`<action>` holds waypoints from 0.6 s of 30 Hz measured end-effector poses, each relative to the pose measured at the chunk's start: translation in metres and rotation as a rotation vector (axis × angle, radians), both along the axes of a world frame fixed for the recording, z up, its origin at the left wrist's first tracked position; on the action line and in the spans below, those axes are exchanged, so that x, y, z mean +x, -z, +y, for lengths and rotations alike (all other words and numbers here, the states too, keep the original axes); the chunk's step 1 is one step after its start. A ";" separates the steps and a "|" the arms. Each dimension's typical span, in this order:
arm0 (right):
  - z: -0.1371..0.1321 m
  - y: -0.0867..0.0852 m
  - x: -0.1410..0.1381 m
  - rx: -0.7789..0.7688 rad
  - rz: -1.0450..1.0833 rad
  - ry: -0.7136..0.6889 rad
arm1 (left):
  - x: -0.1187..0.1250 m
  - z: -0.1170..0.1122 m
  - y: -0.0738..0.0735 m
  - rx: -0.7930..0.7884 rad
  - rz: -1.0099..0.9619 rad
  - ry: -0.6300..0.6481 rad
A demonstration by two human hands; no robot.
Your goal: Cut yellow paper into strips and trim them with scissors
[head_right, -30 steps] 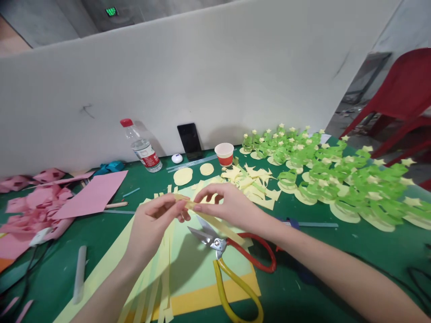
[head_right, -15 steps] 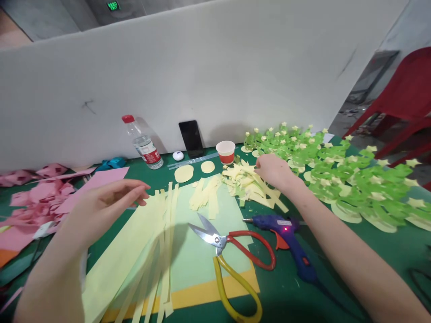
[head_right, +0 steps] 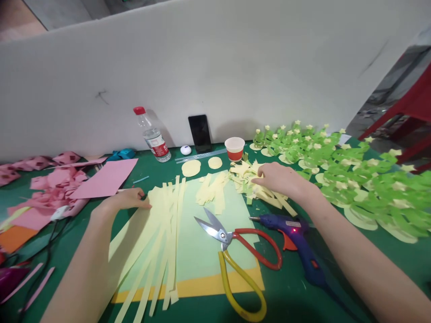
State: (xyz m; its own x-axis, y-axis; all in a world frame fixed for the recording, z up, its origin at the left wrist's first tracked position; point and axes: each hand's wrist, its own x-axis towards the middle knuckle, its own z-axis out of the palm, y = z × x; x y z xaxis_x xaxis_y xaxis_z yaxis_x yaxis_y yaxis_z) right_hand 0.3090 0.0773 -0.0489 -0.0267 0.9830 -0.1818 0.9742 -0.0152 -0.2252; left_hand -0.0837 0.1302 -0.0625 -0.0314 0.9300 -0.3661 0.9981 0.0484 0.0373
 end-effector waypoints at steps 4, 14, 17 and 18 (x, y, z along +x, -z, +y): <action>-0.009 -0.007 -0.009 -0.003 0.051 -0.022 | 0.005 -0.003 -0.004 -0.183 0.058 0.005; -0.036 -0.009 -0.027 -0.002 0.146 -0.186 | 0.029 -0.039 -0.055 0.104 0.173 0.001; -0.040 -0.010 -0.028 -0.012 0.156 -0.217 | 0.039 -0.063 -0.076 0.270 0.195 -0.020; -0.041 -0.011 -0.029 -0.015 0.158 -0.223 | 0.043 -0.070 -0.081 0.300 0.193 -0.025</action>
